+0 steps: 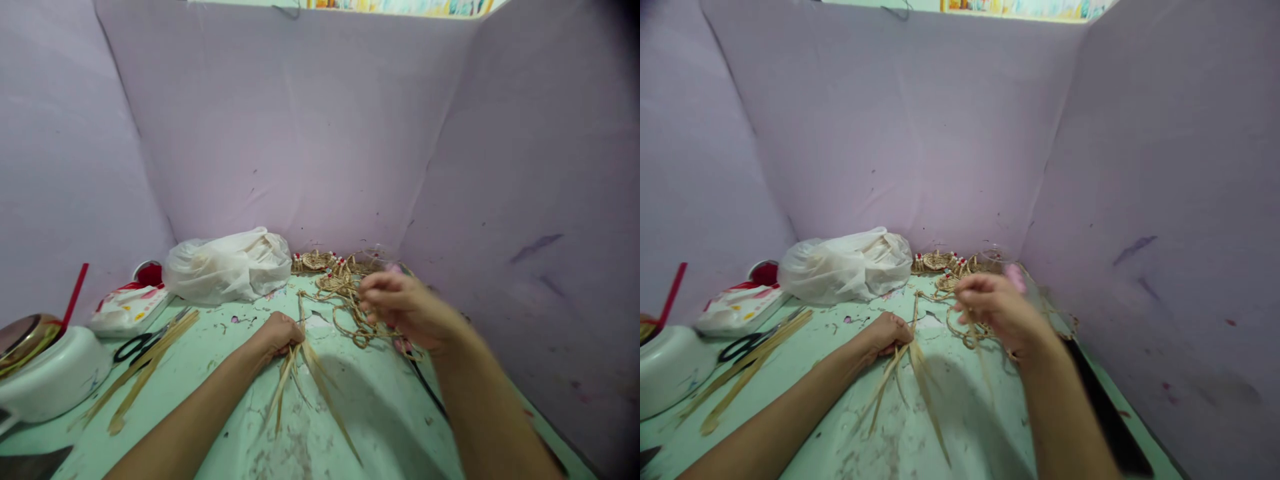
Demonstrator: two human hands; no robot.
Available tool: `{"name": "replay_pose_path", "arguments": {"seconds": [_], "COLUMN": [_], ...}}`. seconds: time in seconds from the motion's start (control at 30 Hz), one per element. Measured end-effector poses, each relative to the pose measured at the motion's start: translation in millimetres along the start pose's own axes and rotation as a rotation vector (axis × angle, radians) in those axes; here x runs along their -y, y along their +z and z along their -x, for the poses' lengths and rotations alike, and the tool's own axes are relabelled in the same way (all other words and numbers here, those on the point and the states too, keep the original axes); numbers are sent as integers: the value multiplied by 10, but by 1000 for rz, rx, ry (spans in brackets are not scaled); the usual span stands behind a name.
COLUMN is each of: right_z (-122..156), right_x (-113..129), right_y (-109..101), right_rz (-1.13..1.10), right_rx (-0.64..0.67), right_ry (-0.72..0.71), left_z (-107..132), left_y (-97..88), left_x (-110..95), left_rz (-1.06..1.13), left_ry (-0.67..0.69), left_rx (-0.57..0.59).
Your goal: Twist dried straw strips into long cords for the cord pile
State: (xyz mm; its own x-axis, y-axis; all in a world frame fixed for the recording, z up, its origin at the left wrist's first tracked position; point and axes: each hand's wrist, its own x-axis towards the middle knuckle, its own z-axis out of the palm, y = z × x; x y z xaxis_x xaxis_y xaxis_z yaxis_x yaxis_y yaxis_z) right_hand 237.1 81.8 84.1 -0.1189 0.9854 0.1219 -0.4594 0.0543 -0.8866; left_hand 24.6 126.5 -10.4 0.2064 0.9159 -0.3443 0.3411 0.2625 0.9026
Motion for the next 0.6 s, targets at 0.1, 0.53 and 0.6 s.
{"name": "replay_pose_path", "arguments": {"seconds": [0.1, 0.53, 0.6], "right_z": [-197, -283, -308], "right_x": [-550, -892, -732], "right_y": [141, -3, -154], "right_rz": [475, 1021, 1099], "right_rx": [189, 191, 123], "right_ry": [501, 460, 412], "left_z": [-16, 28, 39], "left_y": [-16, -48, -46], "left_x": [25, -32, -46], "left_rz": [2, 23, 20], "left_ry": [25, -2, -5], "left_rx": [28, 99, 90]}}
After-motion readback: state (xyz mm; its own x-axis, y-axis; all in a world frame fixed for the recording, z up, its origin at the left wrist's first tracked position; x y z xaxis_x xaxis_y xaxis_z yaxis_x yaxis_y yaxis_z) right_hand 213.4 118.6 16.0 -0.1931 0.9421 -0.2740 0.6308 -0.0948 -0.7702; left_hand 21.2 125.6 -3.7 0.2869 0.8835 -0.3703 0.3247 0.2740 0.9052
